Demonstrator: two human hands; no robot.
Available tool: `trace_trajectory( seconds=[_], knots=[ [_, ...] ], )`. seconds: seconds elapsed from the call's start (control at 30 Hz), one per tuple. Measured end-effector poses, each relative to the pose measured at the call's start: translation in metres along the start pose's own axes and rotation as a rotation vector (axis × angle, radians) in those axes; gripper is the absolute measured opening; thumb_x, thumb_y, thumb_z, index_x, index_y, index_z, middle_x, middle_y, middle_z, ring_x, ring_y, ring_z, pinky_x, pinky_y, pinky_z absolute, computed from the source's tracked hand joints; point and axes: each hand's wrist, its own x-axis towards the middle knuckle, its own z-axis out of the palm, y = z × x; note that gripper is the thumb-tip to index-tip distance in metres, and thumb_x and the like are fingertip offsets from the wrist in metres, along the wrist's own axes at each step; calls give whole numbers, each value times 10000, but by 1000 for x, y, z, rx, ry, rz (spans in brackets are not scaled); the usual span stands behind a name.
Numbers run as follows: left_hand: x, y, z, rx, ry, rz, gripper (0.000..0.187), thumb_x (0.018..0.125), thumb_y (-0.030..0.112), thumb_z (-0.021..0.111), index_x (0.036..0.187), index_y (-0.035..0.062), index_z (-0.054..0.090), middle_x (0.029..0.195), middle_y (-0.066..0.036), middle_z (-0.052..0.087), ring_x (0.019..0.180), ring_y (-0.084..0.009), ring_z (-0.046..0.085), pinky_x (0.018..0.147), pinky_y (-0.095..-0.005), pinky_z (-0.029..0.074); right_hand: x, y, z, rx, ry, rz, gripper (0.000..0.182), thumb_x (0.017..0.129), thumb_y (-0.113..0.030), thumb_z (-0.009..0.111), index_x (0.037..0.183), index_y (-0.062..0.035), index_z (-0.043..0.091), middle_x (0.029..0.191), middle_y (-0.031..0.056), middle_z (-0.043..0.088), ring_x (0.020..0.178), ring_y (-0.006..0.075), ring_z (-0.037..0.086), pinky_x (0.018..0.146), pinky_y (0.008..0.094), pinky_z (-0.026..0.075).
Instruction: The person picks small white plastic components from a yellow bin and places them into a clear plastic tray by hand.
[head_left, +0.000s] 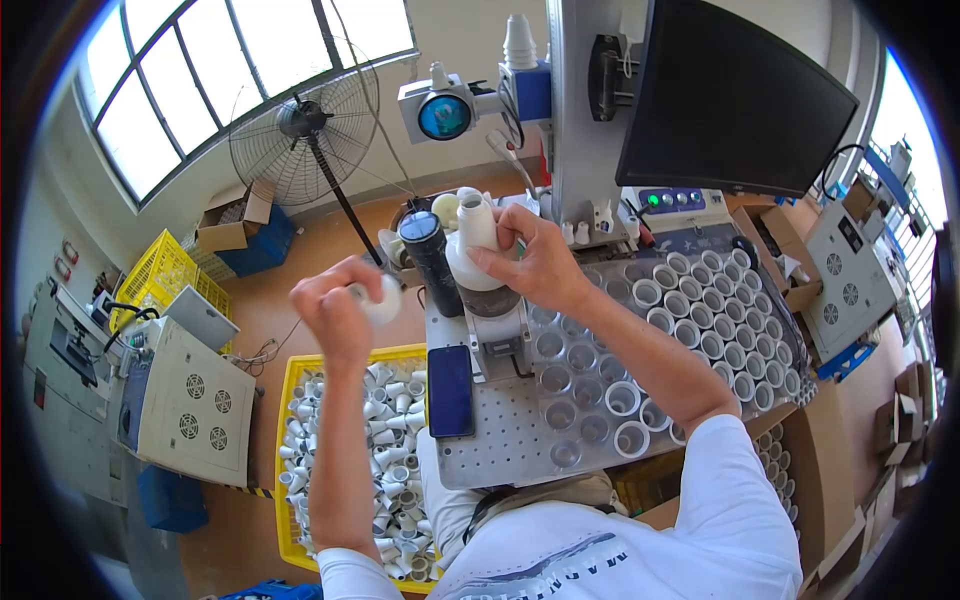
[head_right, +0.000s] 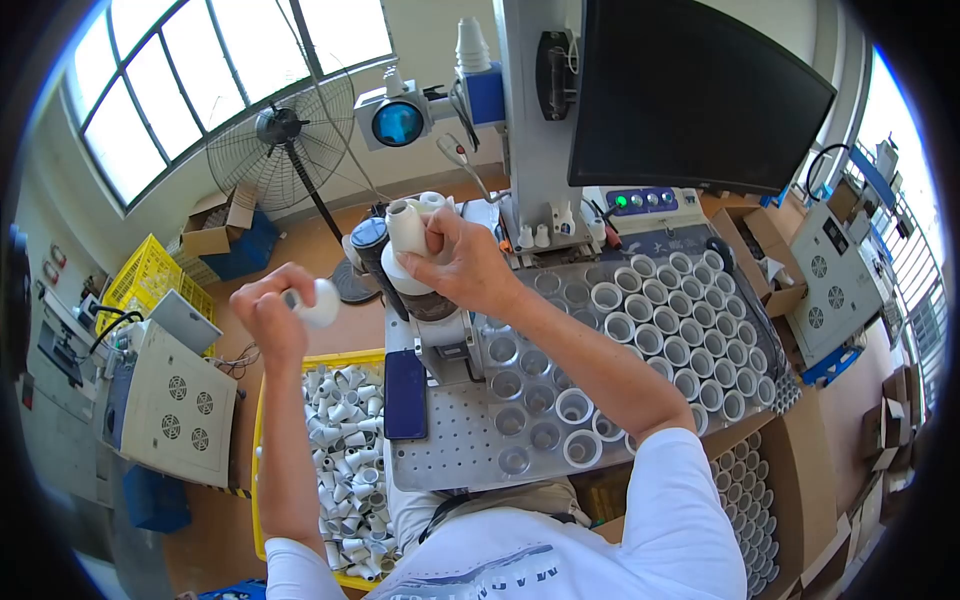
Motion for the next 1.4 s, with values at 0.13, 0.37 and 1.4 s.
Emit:
trace_trajectory(
  seconds=[0.13,0.37,1.4],
  knots=[
    [-33,-123,-78,261,104,-56,269,674,154,411,637,-6,623,620,-67,572,618,-158,527,648,-309,417,-16,30,-24,56,141,-243,263,841,-206,752,873,-12,578,992,155,706,932,241,657,850,396,493],
    [-124,-164,-104,209,220,-405,267,680,70,386,750,-63,607,783,-112,631,815,-216,613,861,-330,476,-85,109,-174,-705,-327,468,443,797,-272,723,1147,-15,632,1143,199,677,1107,355,631,953,404,494],
    [-284,-69,78,-330,-541,-569,295,578,-39,341,717,-56,601,695,-111,630,691,-192,595,717,-251,477,-79,150,-63,-287,-240,399,465,765,-274,760,1083,-21,534,858,151,647,789,257,625,750,368,496]
  ],
)
